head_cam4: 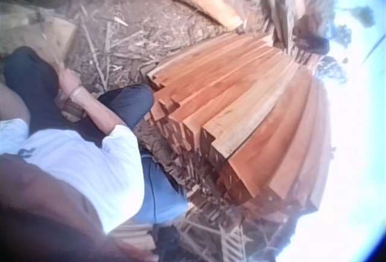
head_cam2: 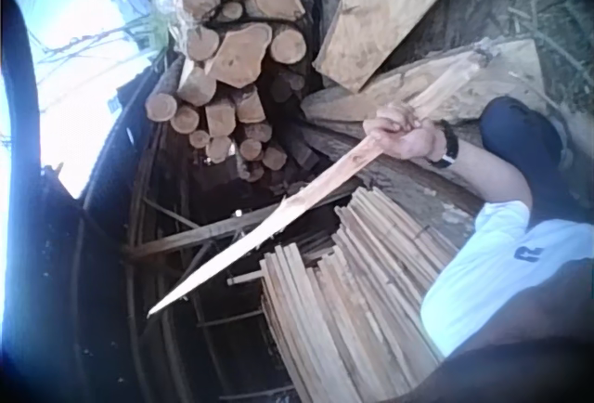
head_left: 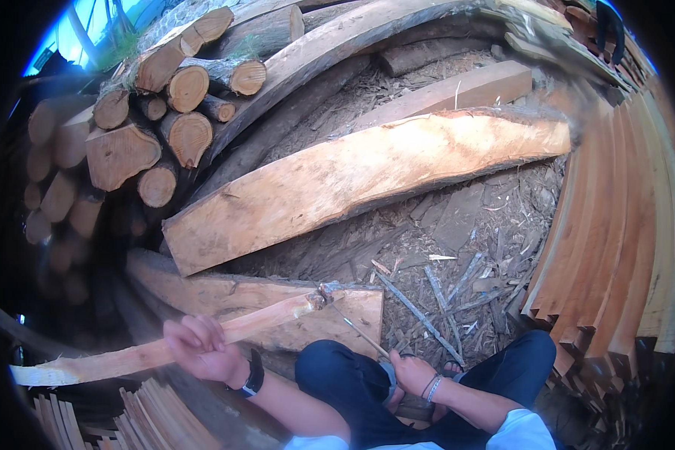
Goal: The person carves a strip of wood by hand using a drawknife while sitting on the ground in a lumber yard.
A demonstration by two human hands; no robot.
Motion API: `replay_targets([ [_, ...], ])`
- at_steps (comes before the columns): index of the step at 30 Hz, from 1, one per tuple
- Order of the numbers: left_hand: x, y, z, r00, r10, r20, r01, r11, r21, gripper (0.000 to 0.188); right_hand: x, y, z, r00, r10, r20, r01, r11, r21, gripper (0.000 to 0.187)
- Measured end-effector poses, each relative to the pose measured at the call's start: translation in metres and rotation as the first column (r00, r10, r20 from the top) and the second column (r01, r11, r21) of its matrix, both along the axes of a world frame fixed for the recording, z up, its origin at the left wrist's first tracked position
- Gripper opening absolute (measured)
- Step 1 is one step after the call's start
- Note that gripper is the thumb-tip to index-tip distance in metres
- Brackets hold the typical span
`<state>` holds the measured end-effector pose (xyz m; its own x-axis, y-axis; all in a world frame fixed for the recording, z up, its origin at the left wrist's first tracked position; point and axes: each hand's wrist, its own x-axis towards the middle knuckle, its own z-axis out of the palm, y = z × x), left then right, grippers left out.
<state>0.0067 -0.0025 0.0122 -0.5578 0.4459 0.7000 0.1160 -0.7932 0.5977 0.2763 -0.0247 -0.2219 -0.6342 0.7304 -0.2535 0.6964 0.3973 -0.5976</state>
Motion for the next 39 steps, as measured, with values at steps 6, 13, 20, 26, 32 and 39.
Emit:
replay_targets([
  [6, 0.001, 0.0, 0.0, 1.0, 0.017, -0.002, -0.017, 1.0, 0.006, 0.034, 0.0, 0.004, -0.003, 0.988, -0.037, -0.149, 0.018, 0.992, -0.127, 0.023],
  [13, -0.014, -0.006, -0.004, 0.996, 0.054, 0.074, -0.057, 0.998, 0.031, 0.035, 0.006, 0.018, -0.048, 0.894, -0.369, -0.255, -0.073, 0.442, -0.894, 0.026],
  [20, -0.021, -0.012, -0.004, 0.991, 0.081, 0.109, -0.081, 0.997, 0.002, 0.036, -0.003, 0.029, 0.01, 0.837, -0.309, -0.452, 0.159, 0.927, -0.339, 0.023],
  [26, -0.014, -0.007, -0.004, 0.988, 0.106, 0.116, -0.104, 0.994, -0.018, 0.036, -0.011, 0.011, -0.03, 0.994, -0.108, 0.01, 0.108, 0.993, -0.048, 0.023],
  [32, -0.018, -0.01, -0.002, 0.986, 0.135, 0.102, -0.136, 0.991, 0.001, 0.036, -0.021, 0.016, -0.024, 0.979, -0.11, -0.173, 0.095, 0.991, -0.094, 0.024],
  [39, -0.012, -0.009, 0.0, 0.986, 0.127, 0.105, -0.126, 0.992, -0.015, 0.035, -0.004, 0.025, 0.035, 0.982, -0.095, -0.161, 0.07, 0.985, -0.158, 0.022],
])
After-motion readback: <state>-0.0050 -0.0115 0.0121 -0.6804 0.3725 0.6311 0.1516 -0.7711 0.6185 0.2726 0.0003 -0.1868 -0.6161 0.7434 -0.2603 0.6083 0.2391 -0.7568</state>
